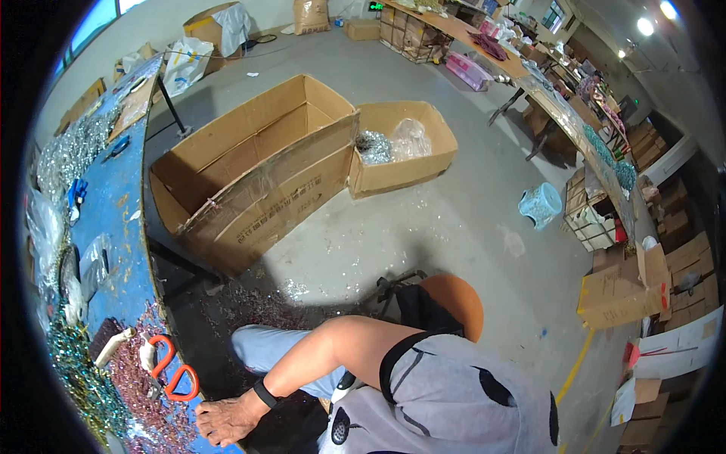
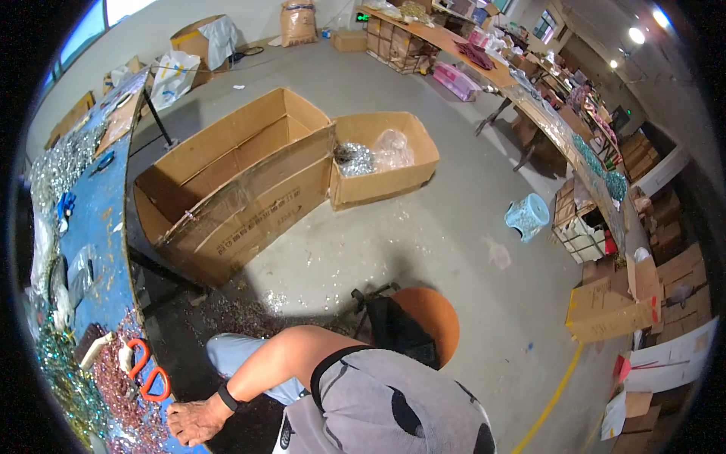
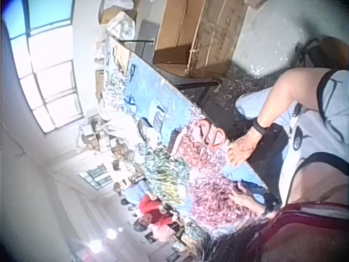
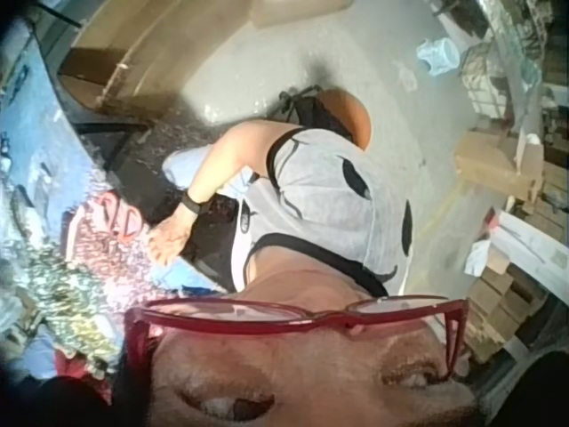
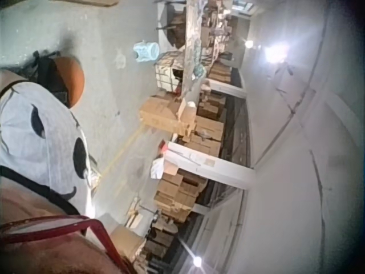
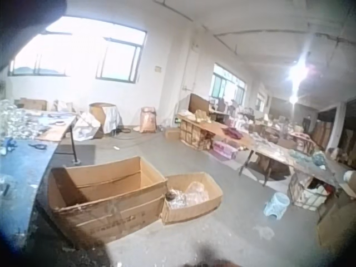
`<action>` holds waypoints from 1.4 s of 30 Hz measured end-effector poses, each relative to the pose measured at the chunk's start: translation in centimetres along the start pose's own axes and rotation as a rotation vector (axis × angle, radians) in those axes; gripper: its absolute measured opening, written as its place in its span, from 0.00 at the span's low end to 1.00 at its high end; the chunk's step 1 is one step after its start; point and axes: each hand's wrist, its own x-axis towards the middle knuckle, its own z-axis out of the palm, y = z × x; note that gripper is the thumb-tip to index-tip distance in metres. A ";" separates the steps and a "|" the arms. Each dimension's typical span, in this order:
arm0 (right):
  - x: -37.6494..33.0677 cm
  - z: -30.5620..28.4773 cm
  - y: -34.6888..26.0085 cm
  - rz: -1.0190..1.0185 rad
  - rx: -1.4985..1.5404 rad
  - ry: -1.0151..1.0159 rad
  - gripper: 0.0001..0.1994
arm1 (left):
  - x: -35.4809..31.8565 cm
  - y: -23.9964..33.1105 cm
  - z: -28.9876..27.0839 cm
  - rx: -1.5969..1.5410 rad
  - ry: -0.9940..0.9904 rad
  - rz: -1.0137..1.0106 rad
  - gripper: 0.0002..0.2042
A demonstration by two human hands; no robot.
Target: The recorder is trimming and sorting strands of colorful decorative tinsel at a manufacturing workbench.
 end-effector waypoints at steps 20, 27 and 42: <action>-0.4 -0.1 0.6 -0.003 0.021 0.023 0.09 | 2.6 3.9 -3.6 -0.087 -0.253 -0.090 0.21; 0.3 0.1 0.0 -0.009 0.046 0.032 0.09 | 2.1 3.0 -4.0 -0.052 -0.204 -0.029 0.21; 2.2 0.3 -2.2 -0.118 -0.095 0.004 0.09 | -1.1 0.0 -3.8 0.166 -0.222 -0.142 0.24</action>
